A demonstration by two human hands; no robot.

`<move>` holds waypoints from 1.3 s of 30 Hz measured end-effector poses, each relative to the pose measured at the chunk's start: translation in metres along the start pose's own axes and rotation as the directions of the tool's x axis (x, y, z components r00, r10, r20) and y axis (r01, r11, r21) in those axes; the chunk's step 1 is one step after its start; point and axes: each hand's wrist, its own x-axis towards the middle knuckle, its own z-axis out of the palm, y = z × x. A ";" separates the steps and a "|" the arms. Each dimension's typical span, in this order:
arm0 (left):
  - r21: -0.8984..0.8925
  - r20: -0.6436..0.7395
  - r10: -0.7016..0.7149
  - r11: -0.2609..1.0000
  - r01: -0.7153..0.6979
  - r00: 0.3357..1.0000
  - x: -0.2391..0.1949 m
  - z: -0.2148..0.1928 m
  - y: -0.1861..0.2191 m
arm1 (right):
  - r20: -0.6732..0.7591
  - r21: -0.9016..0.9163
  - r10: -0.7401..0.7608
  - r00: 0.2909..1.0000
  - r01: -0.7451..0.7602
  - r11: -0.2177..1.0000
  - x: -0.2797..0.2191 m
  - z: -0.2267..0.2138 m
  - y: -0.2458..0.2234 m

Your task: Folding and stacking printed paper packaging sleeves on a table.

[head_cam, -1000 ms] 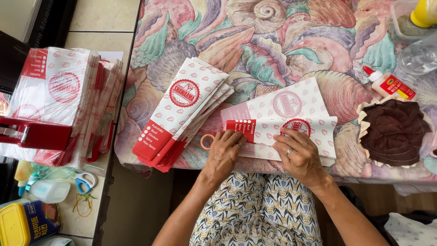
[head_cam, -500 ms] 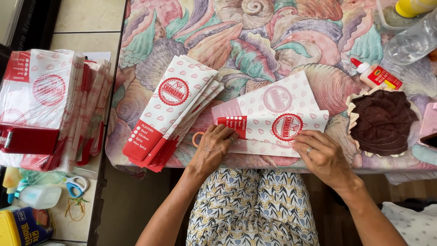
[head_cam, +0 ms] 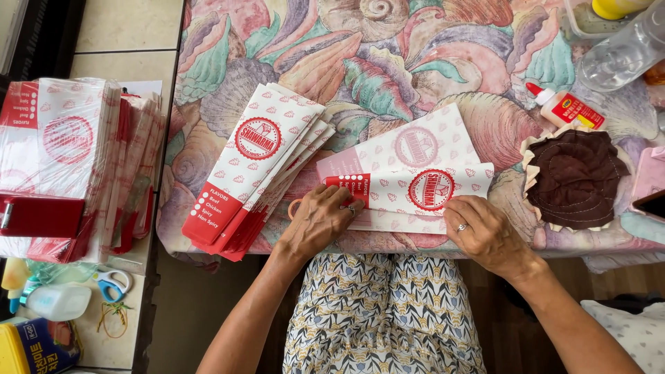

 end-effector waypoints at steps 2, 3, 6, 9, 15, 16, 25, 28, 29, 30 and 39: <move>0.002 -0.015 -0.009 1.000 0.009 1.000 0.001 0.008 0.002 | 0.026 -0.012 0.009 1.000 -0.008 1.000 -0.001 0.003 0.003; 0.002 -0.015 -0.010 1.000 0.010 1.000 0.002 0.005 0.003 | 0.026 -0.011 0.009 1.000 -0.008 1.000 0.001 0.000 -0.001; 0.060 -0.002 0.027 0.998 -0.027 1.000 0.001 0.003 0.004 | 0.018 0.009 0.036 0.999 -0.036 0.999 0.004 -0.008 -0.007; 0.073 -0.058 0.082 0.994 -0.078 0.995 -0.004 0.013 0.000 | 0.037 0.026 0.043 0.998 -0.044 0.999 -0.005 -0.012 -0.007; 0.197 0.055 0.072 0.977 -0.082 0.996 -0.020 0.045 -0.009 | 0.091 0.067 0.163 0.982 -0.170 0.983 -0.008 -0.033 -0.005; 0.163 0.029 0.063 0.984 -0.067 0.998 -0.020 0.046 -0.010 | 0.101 0.058 0.150 0.984 -0.156 0.986 -0.010 -0.032 -0.005; 0.058 -0.016 0.016 0.998 -0.015 1.000 -0.013 0.042 -0.012 | 0.055 0.084 0.114 0.992 -0.119 0.989 -0.002 -0.037 -0.004; 0.107 0.036 -0.021 0.994 0.017 0.999 -0.013 0.044 -0.007 | 0.050 0.086 0.111 0.993 -0.115 0.990 -0.001 -0.038 -0.005; 0.148 0.067 -0.034 0.989 0.024 0.997 -0.013 0.045 -0.005 | 0.048 0.091 0.114 0.992 -0.118 0.989 -0.001 -0.038 -0.005; 0.148 0.067 -0.033 0.989 0.023 0.997 -0.011 0.042 -0.002 | 0.048 0.091 0.115 0.992 -0.119 0.989 -0.001 -0.038 -0.005; 0.164 0.130 0.032 0.985 -0.053 0.991 -0.005 0.040 0.012 | 0.127 0.128 0.097 0.987 -0.113 0.985 -0.006 -0.045 0.005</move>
